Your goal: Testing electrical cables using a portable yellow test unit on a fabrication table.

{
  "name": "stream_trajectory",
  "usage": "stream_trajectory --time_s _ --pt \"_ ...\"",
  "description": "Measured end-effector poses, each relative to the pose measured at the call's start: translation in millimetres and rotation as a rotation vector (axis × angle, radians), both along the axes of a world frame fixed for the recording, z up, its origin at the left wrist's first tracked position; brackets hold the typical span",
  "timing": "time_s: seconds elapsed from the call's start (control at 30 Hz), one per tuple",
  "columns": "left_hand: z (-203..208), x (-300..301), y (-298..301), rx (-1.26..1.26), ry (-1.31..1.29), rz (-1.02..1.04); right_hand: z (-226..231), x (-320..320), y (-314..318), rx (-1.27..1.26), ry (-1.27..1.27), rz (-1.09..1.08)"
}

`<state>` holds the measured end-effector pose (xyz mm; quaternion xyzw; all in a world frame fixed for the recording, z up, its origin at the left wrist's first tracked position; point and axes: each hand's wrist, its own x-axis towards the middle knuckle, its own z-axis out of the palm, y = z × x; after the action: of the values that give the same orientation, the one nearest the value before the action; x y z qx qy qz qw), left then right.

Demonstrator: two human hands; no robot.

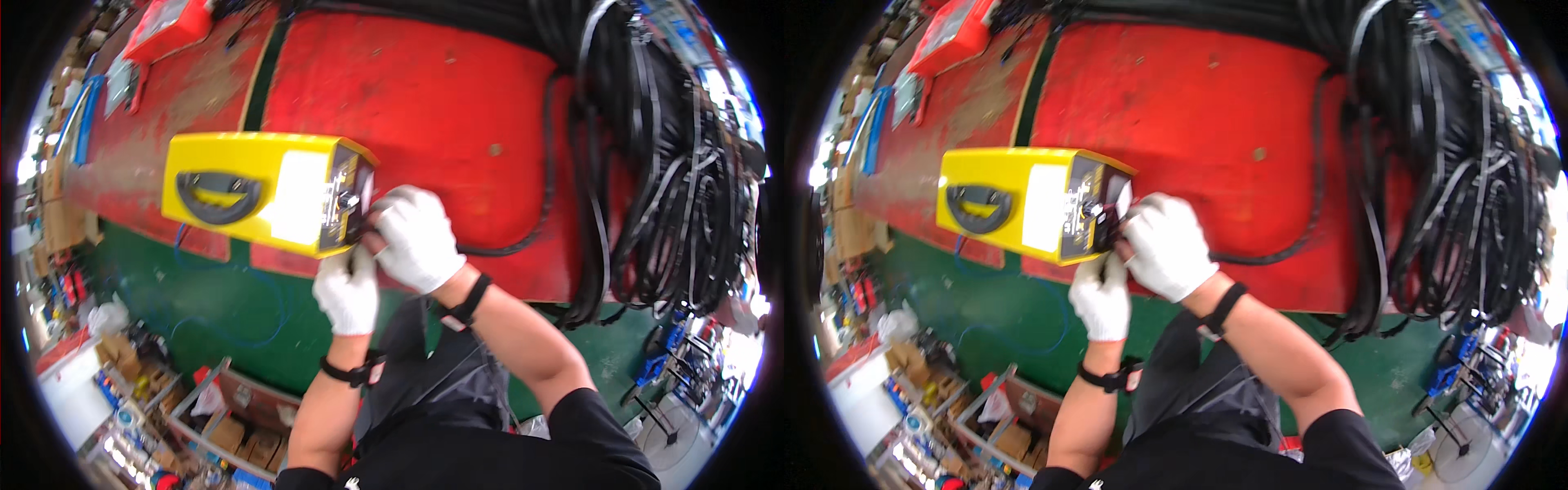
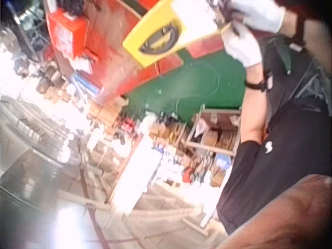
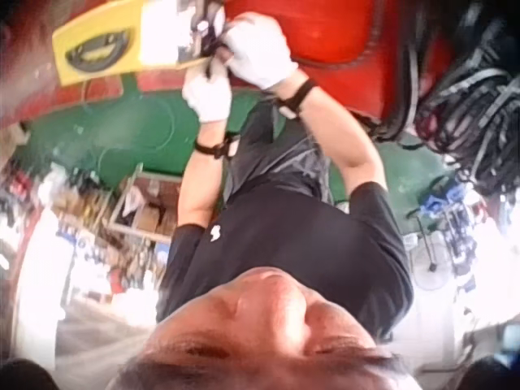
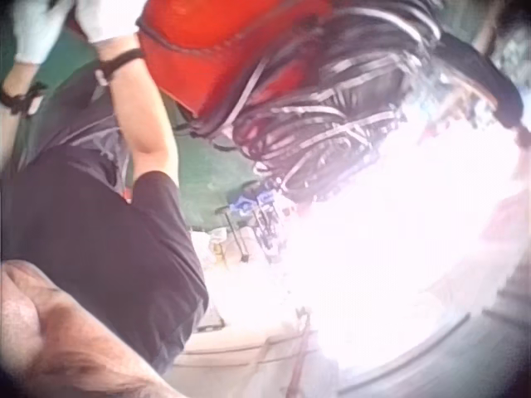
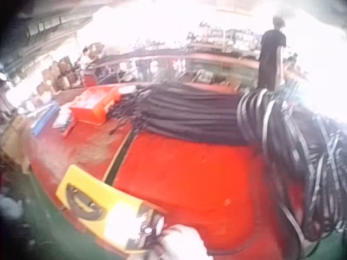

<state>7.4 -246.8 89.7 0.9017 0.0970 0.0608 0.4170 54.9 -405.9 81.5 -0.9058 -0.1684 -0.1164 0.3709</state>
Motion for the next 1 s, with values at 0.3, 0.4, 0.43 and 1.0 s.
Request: stream_trajectory --time_s 0.3,0.4,0.43,1.0 --pt "-17 -10 9 0.028 -0.019 -0.003 20 -7 -1 -0.021 0.075 -0.076" --pt "-25 -10 20 -0.039 0.041 -0.066 41 -35 -17 0.030 0.137 -0.139" --pt "-27 -11 21 -0.127 0.069 -0.060 49 -50 -27 0.019 0.220 -0.124" --pt "2 -116 66 0.199 0.118 -0.059 -9 -609 -234 -0.019 1.637 -1.083"
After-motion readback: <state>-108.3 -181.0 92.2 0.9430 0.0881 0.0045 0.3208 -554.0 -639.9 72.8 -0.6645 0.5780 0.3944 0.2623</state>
